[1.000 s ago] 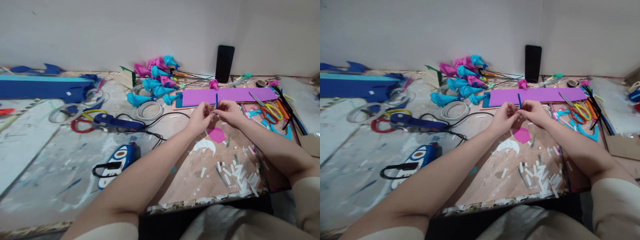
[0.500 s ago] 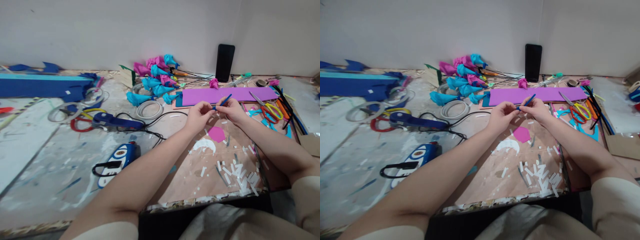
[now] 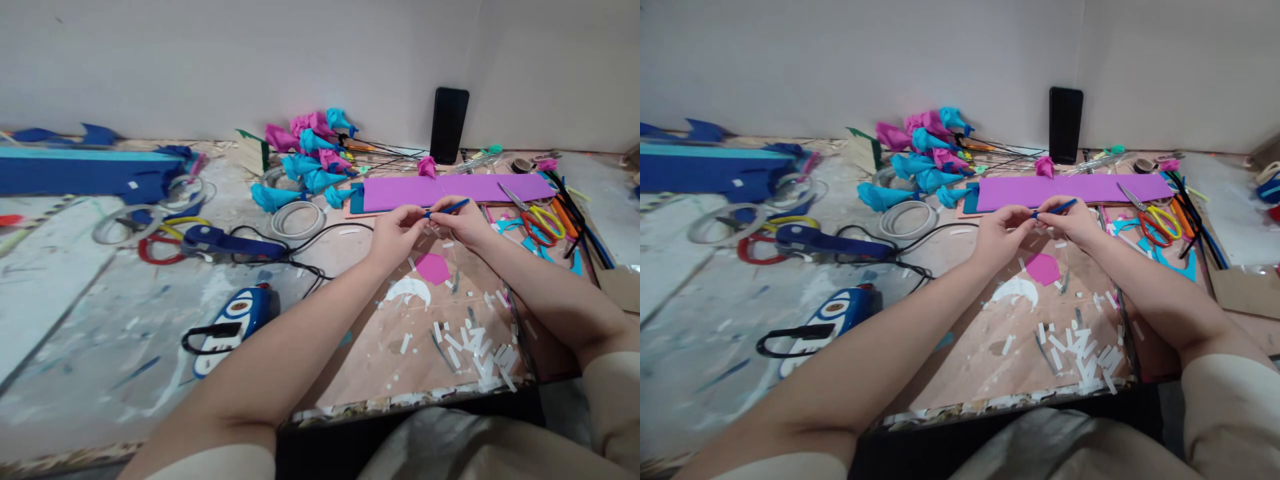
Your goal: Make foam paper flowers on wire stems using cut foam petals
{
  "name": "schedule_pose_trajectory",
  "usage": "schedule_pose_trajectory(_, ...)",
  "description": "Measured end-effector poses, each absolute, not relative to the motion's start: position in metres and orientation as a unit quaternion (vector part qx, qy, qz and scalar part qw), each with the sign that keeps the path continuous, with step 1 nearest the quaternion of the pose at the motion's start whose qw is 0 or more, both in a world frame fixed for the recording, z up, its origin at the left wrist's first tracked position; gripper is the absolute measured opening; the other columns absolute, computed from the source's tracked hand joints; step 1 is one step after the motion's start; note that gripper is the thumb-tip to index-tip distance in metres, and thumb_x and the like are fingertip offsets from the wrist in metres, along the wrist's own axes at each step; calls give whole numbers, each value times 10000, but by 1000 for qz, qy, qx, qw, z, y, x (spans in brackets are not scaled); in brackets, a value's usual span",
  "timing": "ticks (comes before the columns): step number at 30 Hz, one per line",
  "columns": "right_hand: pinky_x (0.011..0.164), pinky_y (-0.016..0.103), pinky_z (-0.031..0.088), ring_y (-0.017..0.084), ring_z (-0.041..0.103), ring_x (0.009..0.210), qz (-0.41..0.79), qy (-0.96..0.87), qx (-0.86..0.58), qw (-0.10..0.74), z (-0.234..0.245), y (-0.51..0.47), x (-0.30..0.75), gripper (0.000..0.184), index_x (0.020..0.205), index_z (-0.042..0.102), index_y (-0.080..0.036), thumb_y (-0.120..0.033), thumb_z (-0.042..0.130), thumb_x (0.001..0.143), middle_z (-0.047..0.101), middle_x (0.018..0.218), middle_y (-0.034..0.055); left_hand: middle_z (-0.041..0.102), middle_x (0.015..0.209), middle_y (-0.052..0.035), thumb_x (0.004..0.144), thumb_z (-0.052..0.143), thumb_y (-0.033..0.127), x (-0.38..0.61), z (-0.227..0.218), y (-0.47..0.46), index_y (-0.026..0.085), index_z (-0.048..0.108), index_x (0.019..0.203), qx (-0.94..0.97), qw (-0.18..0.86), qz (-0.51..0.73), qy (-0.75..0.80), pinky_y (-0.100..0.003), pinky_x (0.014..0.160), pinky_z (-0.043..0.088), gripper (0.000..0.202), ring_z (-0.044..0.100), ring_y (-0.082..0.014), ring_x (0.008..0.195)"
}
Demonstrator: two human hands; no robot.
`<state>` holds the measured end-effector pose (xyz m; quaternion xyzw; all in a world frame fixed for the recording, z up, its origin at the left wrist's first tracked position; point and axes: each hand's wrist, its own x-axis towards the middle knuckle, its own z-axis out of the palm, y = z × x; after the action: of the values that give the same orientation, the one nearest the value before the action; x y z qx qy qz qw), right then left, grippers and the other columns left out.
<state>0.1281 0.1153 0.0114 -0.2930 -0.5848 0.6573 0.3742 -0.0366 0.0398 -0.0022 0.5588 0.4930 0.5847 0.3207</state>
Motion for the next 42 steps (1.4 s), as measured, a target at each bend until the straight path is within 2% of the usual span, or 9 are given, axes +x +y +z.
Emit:
schedule_pose_trajectory(3, 558, 217, 527, 129, 687, 593, 656, -586, -293, 374, 11, 116, 128, 313, 796, 729, -164, -328, 936, 628, 744, 662, 16, 792, 852, -35, 812, 735, 247, -37, -2, 39, 174, 736, 910, 559, 307, 584, 502, -283, 761, 597, 122, 746, -170, 771)
schedule_pose_trajectory(9, 478, 208, 488, 143, 677, 547, 682, -569, -298, 349, 12, 114, 129, 343, 823, 707, -159, -332, 933, 631, 733, 637, 18, 804, 857, -35, 809, 730, 225, -37, 0, 38, 183, 764, 864, 569, 276, 594, 497, -289, 774, 607, 77, 752, -174, 781)
schedule_pose_trajectory(14, 467, 206, 487, 140, 671, 534, 674, -575, -302, 351, 14, 111, 129, 342, 808, 713, -152, -328, 940, 621, 736, 640, 28, 792, 804, -41, 801, 744, 277, -36, -3, 39, 181, 749, 853, 546, 328, 601, 483, -293, 717, 610, 109, 755, -182, 742)
schedule_pose_trajectory(19, 446, 205, 461, 140, 657, 520, 677, -573, -307, 344, 12, 112, 130, 345, 810, 718, -157, -335, 942, 618, 727, 632, 27, 783, 839, -48, 774, 767, 326, -37, -6, 42, 180, 715, 808, 537, 352, 603, 474, -313, 734, 612, 159, 746, -186, 772)
schedule_pose_trajectory(25, 437, 208, 455, 130, 635, 485, 673, -575, -312, 345, 14, 110, 130, 335, 800, 723, -153, -293, 947, 594, 724, 620, 22, 765, 816, -39, 762, 741, 240, -39, -4, 44, 177, 679, 780, 536, 368, 593, 476, -303, 726, 593, 90, 725, -173, 761)
schedule_pose_trajectory(31, 426, 203, 456, 128, 631, 478, 669, -572, -319, 351, 15, 110, 129, 336, 791, 724, -151, -316, 941, 595, 722, 610, 19, 762, 794, -28, 782, 723, 239, -39, -1, 42, 177, 702, 833, 540, 355, 576, 500, -280, 705, 569, 83, 718, -164, 737)
schedule_pose_trajectory(35, 482, 197, 499, 120, 653, 514, 680, -556, -313, 362, 15, 113, 129, 326, 766, 716, -156, -316, 938, 589, 720, 604, 12, 775, 839, -22, 769, 763, 261, -37, 0, 39, 189, 733, 905, 555, 318, 584, 500, -297, 770, 583, 157, 724, -171, 776)
schedule_pose_trajectory(38, 488, 191, 502, 118, 654, 514, 685, -551, -311, 361, 16, 113, 128, 342, 741, 705, -157, -318, 948, 562, 705, 578, 4, 793, 875, -35, 771, 778, 286, -37, 0, 38, 193, 755, 887, 559, 312, 587, 495, -315, 809, 594, 150, 737, -186, 811)
schedule_pose_trajectory(42, 492, 186, 500, 120, 665, 526, 701, -546, -302, 346, 17, 113, 128, 354, 746, 702, -159, -322, 953, 559, 705, 578, 4, 796, 845, -37, 777, 762, 256, -37, -1, 39, 194, 770, 853, 554, 306, 596, 494, -312, 776, 599, 99, 739, -184, 768)
